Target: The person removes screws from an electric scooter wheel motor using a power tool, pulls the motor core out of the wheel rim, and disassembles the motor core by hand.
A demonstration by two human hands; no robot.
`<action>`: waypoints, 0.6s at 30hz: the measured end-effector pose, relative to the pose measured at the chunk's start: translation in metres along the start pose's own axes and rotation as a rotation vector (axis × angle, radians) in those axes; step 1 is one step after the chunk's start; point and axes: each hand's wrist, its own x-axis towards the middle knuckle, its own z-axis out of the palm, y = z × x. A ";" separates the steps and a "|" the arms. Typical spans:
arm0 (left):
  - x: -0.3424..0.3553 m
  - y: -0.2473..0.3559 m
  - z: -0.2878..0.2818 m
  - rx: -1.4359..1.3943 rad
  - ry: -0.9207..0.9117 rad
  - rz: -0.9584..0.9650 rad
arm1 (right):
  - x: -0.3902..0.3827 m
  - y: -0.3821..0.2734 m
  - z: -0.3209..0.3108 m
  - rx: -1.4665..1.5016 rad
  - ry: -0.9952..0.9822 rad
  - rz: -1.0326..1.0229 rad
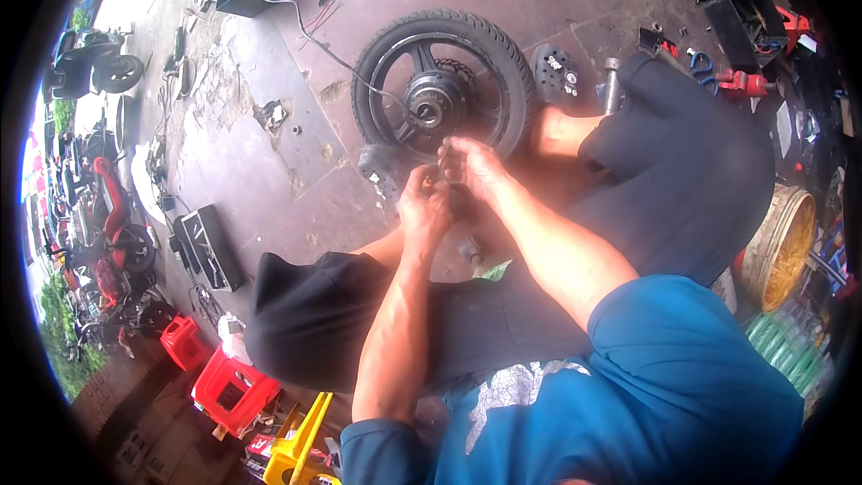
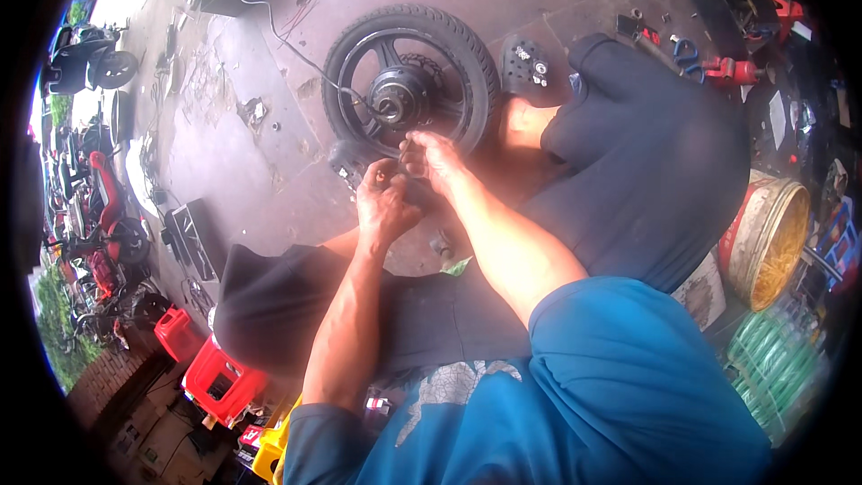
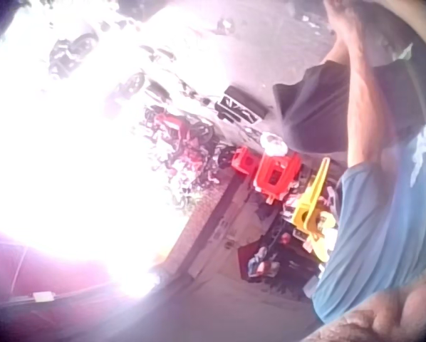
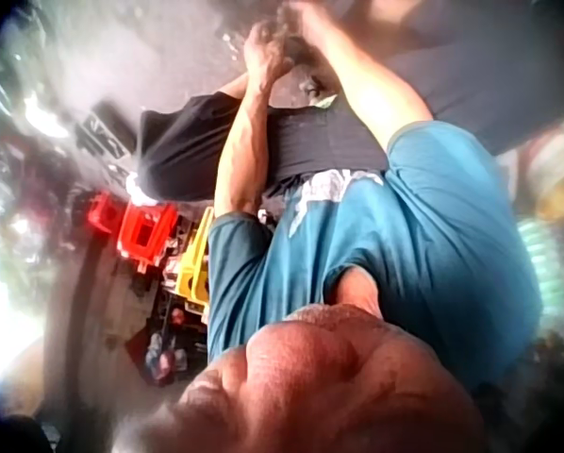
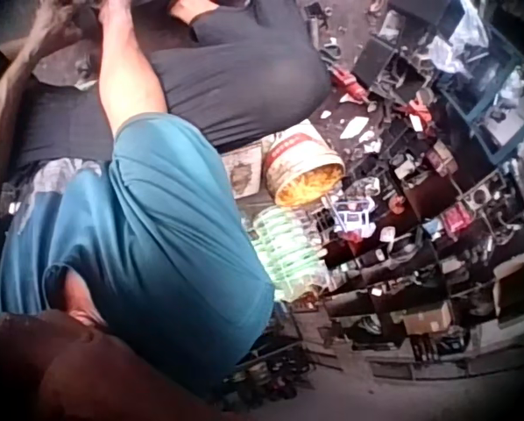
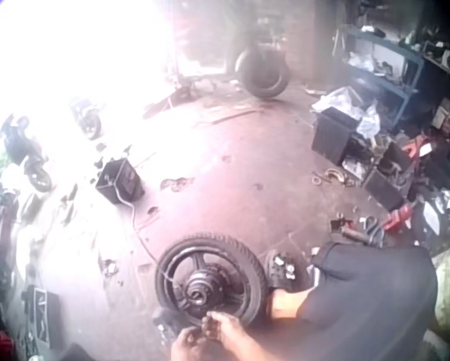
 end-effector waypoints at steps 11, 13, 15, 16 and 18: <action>-0.002 0.035 -0.008 0.447 -0.064 0.103 | 0.006 0.004 0.000 0.032 0.016 0.003; -0.002 0.048 -0.001 0.634 -0.092 0.202 | 0.008 0.001 -0.006 0.047 0.074 0.019; -0.003 0.058 -0.004 0.683 -0.101 0.206 | 0.009 0.003 -0.005 0.059 0.044 0.011; -0.003 0.065 -0.006 0.733 -0.114 0.214 | 0.009 0.003 -0.004 0.072 0.016 0.000; 0.007 0.076 -0.013 0.868 -0.175 0.314 | 0.012 0.005 0.000 0.123 0.041 0.050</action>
